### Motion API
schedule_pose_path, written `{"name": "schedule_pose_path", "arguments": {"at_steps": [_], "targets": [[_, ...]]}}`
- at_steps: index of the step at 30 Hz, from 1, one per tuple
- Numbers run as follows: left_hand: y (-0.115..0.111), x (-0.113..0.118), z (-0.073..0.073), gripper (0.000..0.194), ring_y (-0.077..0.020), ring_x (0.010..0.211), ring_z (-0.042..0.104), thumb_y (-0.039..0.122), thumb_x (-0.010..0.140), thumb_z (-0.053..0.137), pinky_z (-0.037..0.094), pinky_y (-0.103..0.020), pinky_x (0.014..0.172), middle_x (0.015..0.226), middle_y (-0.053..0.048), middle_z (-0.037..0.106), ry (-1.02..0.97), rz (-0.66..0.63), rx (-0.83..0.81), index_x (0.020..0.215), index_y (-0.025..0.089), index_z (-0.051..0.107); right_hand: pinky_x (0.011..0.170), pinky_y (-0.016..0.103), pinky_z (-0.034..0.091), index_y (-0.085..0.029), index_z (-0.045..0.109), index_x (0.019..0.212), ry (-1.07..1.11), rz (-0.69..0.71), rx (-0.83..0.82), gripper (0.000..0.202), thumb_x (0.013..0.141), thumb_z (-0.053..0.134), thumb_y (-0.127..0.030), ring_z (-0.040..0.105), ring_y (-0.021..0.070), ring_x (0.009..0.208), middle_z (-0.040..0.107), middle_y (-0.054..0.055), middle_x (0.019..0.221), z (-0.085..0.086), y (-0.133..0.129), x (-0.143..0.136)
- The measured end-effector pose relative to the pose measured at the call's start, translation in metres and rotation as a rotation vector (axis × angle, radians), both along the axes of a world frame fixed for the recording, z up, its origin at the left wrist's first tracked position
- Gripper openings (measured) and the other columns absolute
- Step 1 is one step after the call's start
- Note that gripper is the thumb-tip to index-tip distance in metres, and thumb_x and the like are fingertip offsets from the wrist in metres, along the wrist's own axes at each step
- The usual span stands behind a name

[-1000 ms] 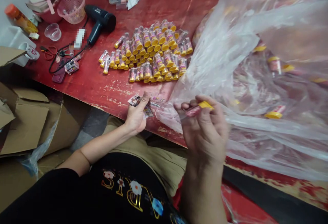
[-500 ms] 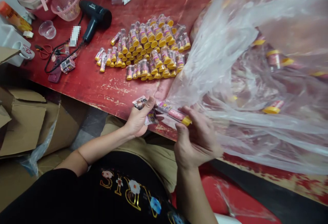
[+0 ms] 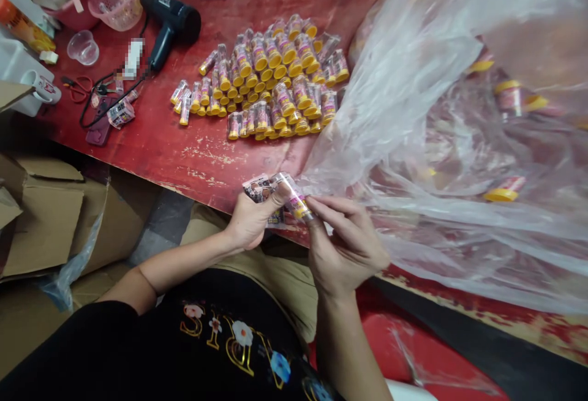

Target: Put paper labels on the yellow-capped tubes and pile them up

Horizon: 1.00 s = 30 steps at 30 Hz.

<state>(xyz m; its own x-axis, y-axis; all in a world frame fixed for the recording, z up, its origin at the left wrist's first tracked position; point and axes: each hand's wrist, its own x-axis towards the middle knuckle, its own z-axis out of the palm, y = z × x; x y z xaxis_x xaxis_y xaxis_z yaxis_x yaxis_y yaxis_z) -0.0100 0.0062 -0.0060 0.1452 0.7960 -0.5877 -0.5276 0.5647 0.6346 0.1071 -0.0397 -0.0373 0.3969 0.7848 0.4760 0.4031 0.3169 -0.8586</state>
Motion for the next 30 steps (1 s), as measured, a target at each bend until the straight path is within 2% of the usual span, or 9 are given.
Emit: {"name": "schedule_pose_path", "arguments": {"at_steps": [4, 6, 9, 11, 13, 16, 21, 27, 30], "targets": [[0.015, -0.002, -0.003, 0.07, -0.0096, 0.058, 0.063, 0.055, 0.044, 0.106, 0.053, -0.023, 0.056, 0.072, 0.004, 0.069, -0.036, 0.064, 0.024, 0.087, 0.015, 0.069, 0.085, 0.039, 0.064, -0.034, 0.086, 0.112, 0.047, 0.014, -0.03, 0.027, 0.091, 0.08, -0.02, 0.076, 0.021, 0.095, 0.08, 0.004, 0.105, -0.002, 0.015, -0.005], [0.028, -0.003, -0.004, 0.062, -0.0091, 0.06, 0.064, 0.049, 0.054, 0.106, 0.056, -0.022, 0.06, 0.076, 0.003, 0.071, -0.036, 0.084, 0.023, 0.092, 0.015, 0.071, 0.086, 0.04, 0.064, -0.031, 0.086, 0.109, 0.043, 0.022, -0.049, 0.02, 0.092, 0.079, -0.024, 0.076, 0.0209, 0.095, 0.079, 0.005, 0.103, -0.005, 0.03, -0.007], [0.05, -0.003, -0.005, 0.048, -0.0091, 0.068, 0.068, 0.038, 0.069, 0.101, 0.06, -0.023, 0.072, 0.087, 0.002, 0.075, -0.012, 0.166, 0.072, 0.104, 0.017, 0.076, 0.079, 0.036, 0.064, -0.027, 0.086, 0.106, 0.053, 0.041, -0.071, 0.016, 0.093, 0.078, -0.031, 0.075, 0.0202, 0.094, 0.078, 0.006, 0.102, -0.01, 0.057, -0.008], [0.063, -0.003, -0.005, 0.045, -0.011, 0.075, 0.07, 0.036, 0.074, 0.098, 0.062, -0.026, 0.078, 0.093, 0.0, 0.077, 0.0, 0.202, 0.113, 0.111, 0.019, 0.078, 0.075, 0.034, 0.064, -0.026, 0.086, 0.107, 0.049, 0.054, -0.069, 0.018, 0.092, 0.078, -0.035, 0.075, 0.0194, 0.092, 0.077, 0.006, 0.099, -0.012, 0.073, -0.008], [0.072, -0.004, -0.004, 0.045, -0.0136, 0.079, 0.073, 0.035, 0.077, 0.096, 0.063, -0.029, 0.081, 0.096, -0.001, 0.078, 0.001, 0.201, 0.118, 0.115, 0.02, 0.079, 0.078, 0.035, 0.064, -0.027, 0.086, 0.107, 0.033, 0.056, -0.057, 0.019, 0.092, 0.079, -0.035, 0.075, 0.0191, 0.091, 0.076, 0.005, 0.097, -0.012, 0.083, -0.009], [0.077, -0.006, -0.001, 0.047, -0.0177, 0.085, 0.077, 0.034, 0.08, 0.094, 0.064, -0.03, 0.081, 0.098, -0.003, 0.08, -0.003, 0.186, 0.087, 0.122, 0.022, 0.078, 0.086, 0.039, 0.064, -0.029, 0.086, 0.109, 0.028, 0.064, -0.035, 0.018, 0.092, 0.08, -0.034, 0.075, 0.0198, 0.094, 0.077, 0.004, 0.098, -0.009, 0.089, -0.01], [0.084, -0.006, -0.005, 0.048, -0.0201, 0.09, 0.079, 0.036, 0.084, 0.091, 0.066, -0.031, 0.081, 0.104, -0.006, 0.082, -0.03, 0.165, 0.089, 0.128, 0.021, 0.076, 0.086, 0.038, 0.062, -0.031, 0.086, 0.11, -0.003, 0.07, 0.002, 0.019, 0.092, 0.081, -0.031, 0.074, 0.0191, 0.092, 0.077, 0.003, 0.097, -0.013, 0.094, -0.011], [0.095, -0.011, -0.017, 0.039, -0.0213, 0.094, 0.081, 0.033, 0.094, 0.082, 0.066, -0.03, 0.082, 0.114, -0.013, 0.081, -0.051, 0.246, -0.024, 0.126, 0.014, 0.074, 0.085, 0.037, 0.061, -0.027, 0.086, 0.11, -0.083, -0.023, -0.025, 0.021, 0.097, 0.072, -0.037, 0.072, 0.0195, 0.092, 0.074, 0.005, 0.098, -0.038, 0.149, -0.011], [0.1, -0.017, -0.015, 0.04, -0.02, 0.096, 0.081, 0.024, 0.095, 0.08, 0.064, -0.028, 0.081, 0.118, -0.011, 0.08, 0.016, 0.269, 0.004, 0.133, 0.017, 0.072, 0.087, 0.037, 0.061, -0.028, 0.085, 0.108, -0.141, 0.02, -0.002, 0.021, 0.098, 0.07, -0.037, 0.072, 0.0189, 0.093, 0.075, 0.004, 0.097, -0.037, 0.167, -0.012]]}}
